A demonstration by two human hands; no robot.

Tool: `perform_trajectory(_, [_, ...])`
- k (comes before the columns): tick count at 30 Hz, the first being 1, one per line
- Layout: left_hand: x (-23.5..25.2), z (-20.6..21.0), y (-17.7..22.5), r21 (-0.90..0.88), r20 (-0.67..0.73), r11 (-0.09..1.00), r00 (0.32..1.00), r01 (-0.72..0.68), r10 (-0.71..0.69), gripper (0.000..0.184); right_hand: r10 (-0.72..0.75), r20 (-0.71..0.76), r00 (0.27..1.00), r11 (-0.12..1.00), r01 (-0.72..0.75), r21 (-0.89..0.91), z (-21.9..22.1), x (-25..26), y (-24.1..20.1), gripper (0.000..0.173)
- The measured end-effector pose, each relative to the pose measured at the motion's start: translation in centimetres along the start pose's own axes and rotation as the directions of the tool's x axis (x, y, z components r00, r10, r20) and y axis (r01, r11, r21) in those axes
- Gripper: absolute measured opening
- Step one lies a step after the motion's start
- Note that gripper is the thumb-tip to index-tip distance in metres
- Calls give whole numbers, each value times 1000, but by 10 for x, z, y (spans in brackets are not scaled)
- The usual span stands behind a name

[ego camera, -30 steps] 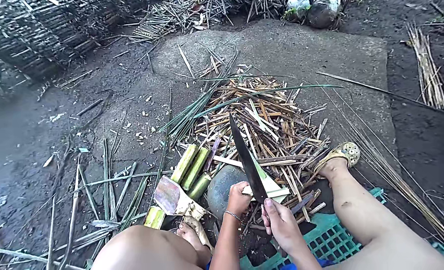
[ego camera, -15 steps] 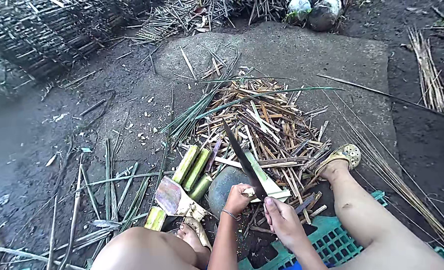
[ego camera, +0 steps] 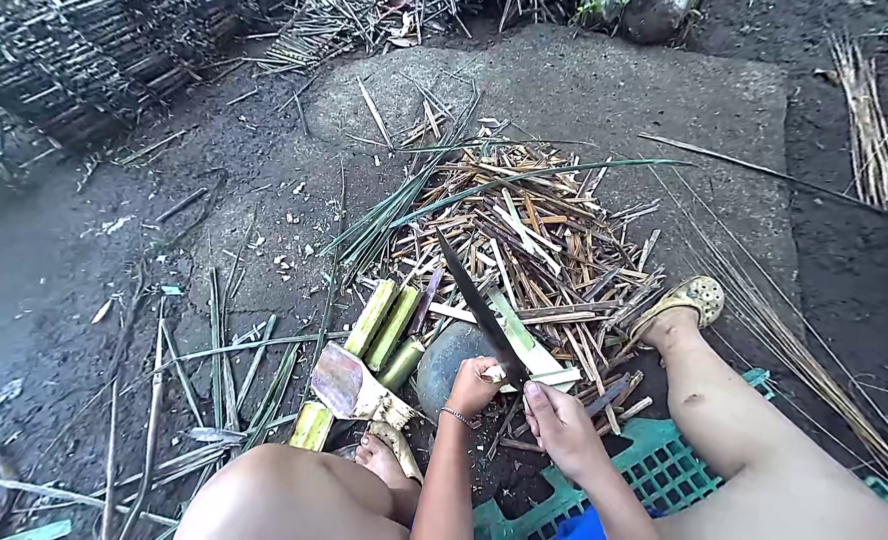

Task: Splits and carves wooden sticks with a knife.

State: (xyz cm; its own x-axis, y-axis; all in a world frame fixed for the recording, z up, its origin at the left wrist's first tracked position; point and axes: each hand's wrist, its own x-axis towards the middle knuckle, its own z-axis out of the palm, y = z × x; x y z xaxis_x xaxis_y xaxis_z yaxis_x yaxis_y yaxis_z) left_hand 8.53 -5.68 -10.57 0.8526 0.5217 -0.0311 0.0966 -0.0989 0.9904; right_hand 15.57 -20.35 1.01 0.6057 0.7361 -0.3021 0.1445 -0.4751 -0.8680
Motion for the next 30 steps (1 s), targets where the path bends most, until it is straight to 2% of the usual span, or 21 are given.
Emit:
perform_trajectory(7, [2, -2, 0, 42, 96, 998, 994, 39, -43, 23, 23, 33, 999, 999, -22, -34, -7, -1, -8, 48])
perform_trajectory(13, [-3, -11, 35, 162, 104, 986, 994, -47, 30, 31, 10, -19, 1000, 991, -12, -133, -15, -22, -33, 53])
perform_trajectory(15, [0, -11, 23, 205, 115, 979, 992, 21, -45, 30, 78, 5, 997, 986, -76, -146, -8, -11, -23, 56])
perform_trajectory(18, [6, -4, 16, 222, 52, 970, 992, 101, -115, 23, 174, 63, 983, 983, -170, -71, -9, 9, -11, 55])
perform_trajectory(21, [3, 3, 26, 156, 10, 987, 999, 49, -51, 22, 151, 54, 987, 987, -147, -69, -18, -1, -21, 54])
perform_trajectory(23, [4, 5, 25, 92, -11, 995, 999, 36, -35, 26, 129, 32, 991, 984, -124, -128, -13, -6, -25, 55])
perform_trajectory(27, [8, 2, 6, 90, -20, 972, 976, 218, -217, 46, 179, 76, 981, 964, -160, -210, 2, 14, -22, 56])
perform_trajectory(30, [2, -1, 4, 90, -61, 976, 979, 198, -193, 44, 218, 129, 967, 957, -186, -224, -4, 22, -34, 57])
